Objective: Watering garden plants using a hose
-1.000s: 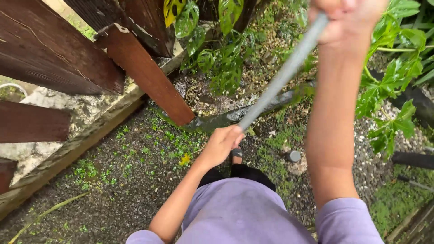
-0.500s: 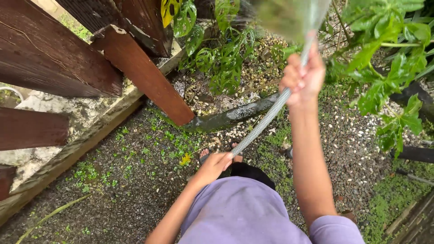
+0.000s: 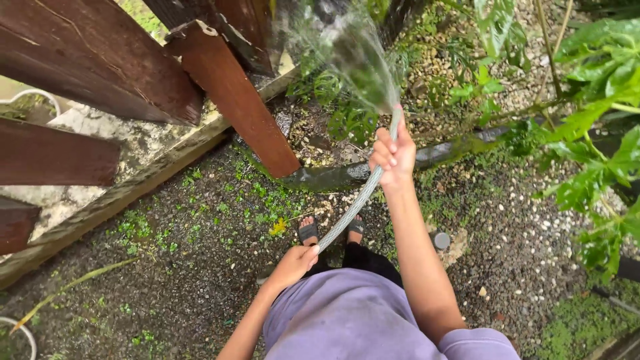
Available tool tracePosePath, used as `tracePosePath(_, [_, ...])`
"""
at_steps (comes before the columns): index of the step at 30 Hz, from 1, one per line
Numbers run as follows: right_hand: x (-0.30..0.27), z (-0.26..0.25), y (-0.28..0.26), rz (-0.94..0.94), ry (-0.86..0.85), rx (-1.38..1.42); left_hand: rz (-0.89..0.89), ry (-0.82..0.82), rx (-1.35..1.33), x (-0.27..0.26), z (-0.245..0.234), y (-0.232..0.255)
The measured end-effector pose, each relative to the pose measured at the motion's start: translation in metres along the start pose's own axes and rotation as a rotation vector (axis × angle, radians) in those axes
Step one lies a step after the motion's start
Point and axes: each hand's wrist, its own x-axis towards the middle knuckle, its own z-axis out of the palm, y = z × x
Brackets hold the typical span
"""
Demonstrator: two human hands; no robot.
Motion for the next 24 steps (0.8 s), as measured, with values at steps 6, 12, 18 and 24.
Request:
tracePosePath(6, [0.014,0.027,0.013,0.021,-0.021,-0.080,-0.008,-0.014,-0.032,0.002,-0.006,0.007])
tracePosePath(12, [0.017,0.056,0.013,-0.030,0.011,-0.179,0.180,-0.093,-0.055,0.014,-0.011,0.128])
tracePosePath(18, [0.026,0.051,-0.017,-0.111,-0.104,-0.136,0.310,-0.098,-0.174,0.050,0.007,0.201])
tracePosePath(24, [0.022,0.018,-0.059,-0.193,-0.155,-0.083,0.364,-0.110,-0.130,0.075,0.039,0.213])
